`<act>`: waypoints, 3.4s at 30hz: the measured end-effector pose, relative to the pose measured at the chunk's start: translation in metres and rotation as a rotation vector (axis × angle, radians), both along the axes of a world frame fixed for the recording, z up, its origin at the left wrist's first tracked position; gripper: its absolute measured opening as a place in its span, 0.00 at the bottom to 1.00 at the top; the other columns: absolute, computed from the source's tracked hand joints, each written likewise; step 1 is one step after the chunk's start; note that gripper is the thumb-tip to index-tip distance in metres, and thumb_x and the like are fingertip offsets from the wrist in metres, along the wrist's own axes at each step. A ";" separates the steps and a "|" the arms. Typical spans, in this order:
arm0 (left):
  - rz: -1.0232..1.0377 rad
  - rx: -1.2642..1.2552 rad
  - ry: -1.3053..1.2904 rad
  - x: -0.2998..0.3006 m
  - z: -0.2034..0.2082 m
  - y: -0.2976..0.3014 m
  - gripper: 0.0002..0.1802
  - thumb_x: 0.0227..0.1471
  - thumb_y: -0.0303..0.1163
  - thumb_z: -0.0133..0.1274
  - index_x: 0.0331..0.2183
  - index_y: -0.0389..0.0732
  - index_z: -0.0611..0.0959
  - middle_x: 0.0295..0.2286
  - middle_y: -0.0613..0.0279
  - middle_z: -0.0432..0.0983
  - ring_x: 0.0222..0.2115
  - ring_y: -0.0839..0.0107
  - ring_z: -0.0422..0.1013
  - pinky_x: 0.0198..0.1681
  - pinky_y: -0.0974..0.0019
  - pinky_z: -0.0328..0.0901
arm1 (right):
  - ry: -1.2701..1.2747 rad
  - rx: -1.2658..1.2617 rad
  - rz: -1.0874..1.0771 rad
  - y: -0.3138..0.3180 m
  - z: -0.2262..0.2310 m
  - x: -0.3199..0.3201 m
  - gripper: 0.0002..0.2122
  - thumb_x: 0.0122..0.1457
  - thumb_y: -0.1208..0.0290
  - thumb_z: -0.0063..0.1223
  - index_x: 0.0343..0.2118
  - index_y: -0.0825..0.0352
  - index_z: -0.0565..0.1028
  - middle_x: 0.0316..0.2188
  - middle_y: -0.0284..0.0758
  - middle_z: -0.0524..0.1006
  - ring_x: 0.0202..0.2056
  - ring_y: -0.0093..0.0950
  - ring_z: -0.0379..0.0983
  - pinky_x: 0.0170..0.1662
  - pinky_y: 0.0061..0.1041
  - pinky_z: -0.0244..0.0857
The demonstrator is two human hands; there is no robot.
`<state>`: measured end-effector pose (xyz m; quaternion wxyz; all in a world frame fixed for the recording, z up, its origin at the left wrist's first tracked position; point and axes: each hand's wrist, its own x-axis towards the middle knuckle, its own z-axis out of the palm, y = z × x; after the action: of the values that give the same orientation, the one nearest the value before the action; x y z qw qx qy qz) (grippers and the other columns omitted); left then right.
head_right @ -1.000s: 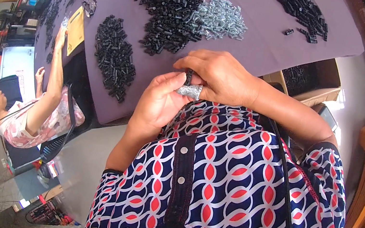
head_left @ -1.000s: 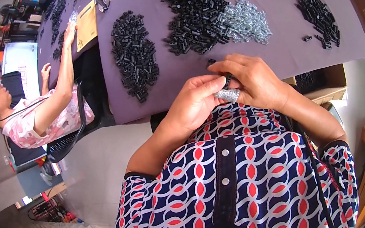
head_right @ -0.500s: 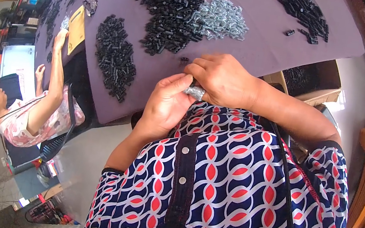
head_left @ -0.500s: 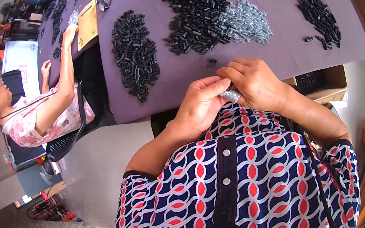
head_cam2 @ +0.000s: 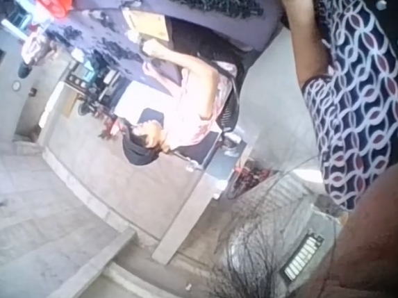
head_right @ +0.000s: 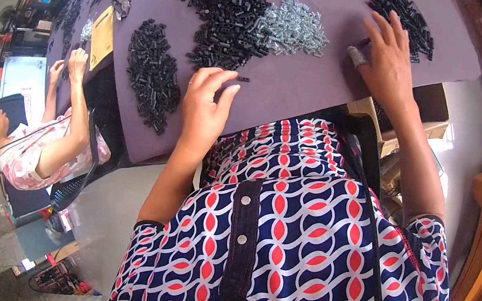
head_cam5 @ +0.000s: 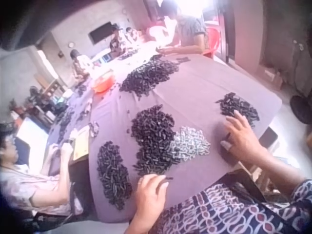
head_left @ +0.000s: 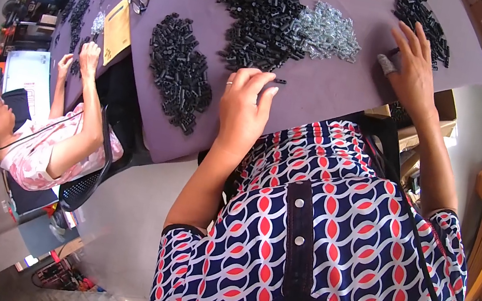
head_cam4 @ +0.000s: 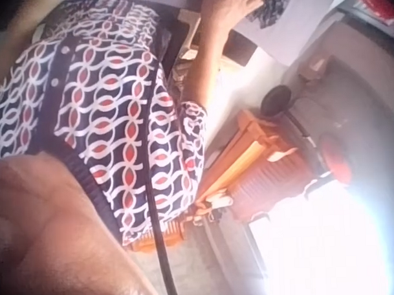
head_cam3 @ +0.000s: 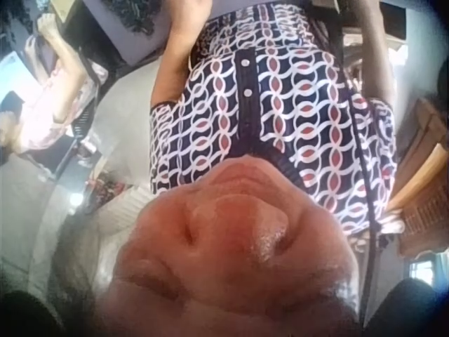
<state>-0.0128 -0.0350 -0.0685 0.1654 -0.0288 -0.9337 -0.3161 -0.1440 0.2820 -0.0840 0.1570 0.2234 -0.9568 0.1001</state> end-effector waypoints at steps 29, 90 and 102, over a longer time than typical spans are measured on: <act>-0.030 0.013 0.118 -0.007 -0.014 0.007 0.07 0.49 0.26 0.60 0.34 0.40 0.82 0.34 0.58 0.75 0.37 0.55 0.71 0.41 0.56 0.67 | -0.163 -0.219 0.489 -0.084 0.014 0.043 0.24 0.52 0.61 0.63 0.53 0.62 0.75 0.66 0.42 0.58 0.69 0.49 0.44 0.68 0.50 0.45; -0.054 -0.239 0.170 -0.063 -0.002 0.000 0.07 0.48 0.29 0.61 0.32 0.41 0.80 0.35 0.59 0.75 0.39 0.54 0.69 0.44 0.54 0.65 | -0.153 -0.335 0.530 -0.070 0.004 0.045 0.20 0.41 0.79 0.61 0.43 0.64 0.79 0.61 0.39 0.66 0.68 0.47 0.50 0.66 0.46 0.53; 0.023 0.845 -0.245 -0.005 0.006 0.004 0.08 0.58 0.26 0.55 0.40 0.35 0.80 0.30 0.62 0.80 0.28 0.78 0.73 0.35 0.73 0.67 | -0.172 -0.334 0.618 -0.073 0.006 0.043 0.22 0.35 0.83 0.57 0.40 0.64 0.80 0.62 0.39 0.65 0.68 0.47 0.49 0.67 0.47 0.51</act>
<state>-0.0180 -0.0311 -0.0625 0.0542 0.0893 -0.7354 -0.6695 -0.1008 0.2093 -0.0779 0.0726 0.4641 -0.8243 0.3160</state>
